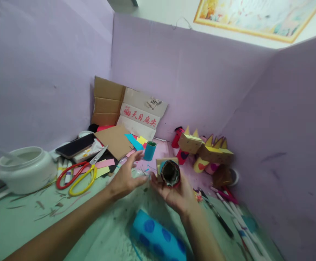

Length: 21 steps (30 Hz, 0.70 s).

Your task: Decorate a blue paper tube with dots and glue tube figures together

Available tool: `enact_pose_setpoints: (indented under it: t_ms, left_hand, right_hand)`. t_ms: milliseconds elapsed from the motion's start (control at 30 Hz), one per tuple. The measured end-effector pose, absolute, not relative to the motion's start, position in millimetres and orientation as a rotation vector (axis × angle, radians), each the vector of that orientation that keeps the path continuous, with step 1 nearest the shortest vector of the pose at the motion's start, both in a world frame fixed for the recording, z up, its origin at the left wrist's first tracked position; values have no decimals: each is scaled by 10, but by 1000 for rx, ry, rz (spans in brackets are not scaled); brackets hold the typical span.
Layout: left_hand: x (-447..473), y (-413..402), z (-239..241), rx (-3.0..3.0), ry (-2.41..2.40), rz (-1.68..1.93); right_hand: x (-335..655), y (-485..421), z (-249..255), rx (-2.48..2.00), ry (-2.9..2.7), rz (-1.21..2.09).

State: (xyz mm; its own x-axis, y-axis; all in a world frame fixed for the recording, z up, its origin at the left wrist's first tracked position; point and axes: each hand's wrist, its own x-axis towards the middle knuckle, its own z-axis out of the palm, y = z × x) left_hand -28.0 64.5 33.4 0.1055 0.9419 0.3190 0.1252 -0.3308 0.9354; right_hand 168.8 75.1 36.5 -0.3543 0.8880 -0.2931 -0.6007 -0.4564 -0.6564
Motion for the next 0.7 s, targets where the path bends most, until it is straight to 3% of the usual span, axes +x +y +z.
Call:
enact_pose_setpoints:
  t_ms: [200, 467, 600, 700]
  left_hand:
    - [-235, 647, 215, 2016, 1021, 1182]
    - [-295, 608, 354, 1966, 973, 1361]
    - [-477, 616, 548, 1832, 919, 1421]
    - [-568, 638, 575, 1678, 851, 1293]
  right_hand:
    - [1461, 583, 429, -748, -565, 2284]
    - [1456, 561, 458, -805, -798, 2353]
    - [1696, 616, 523, -1122, -1104, 2136]
    - [1914, 669, 569, -1252, -1255, 1538]
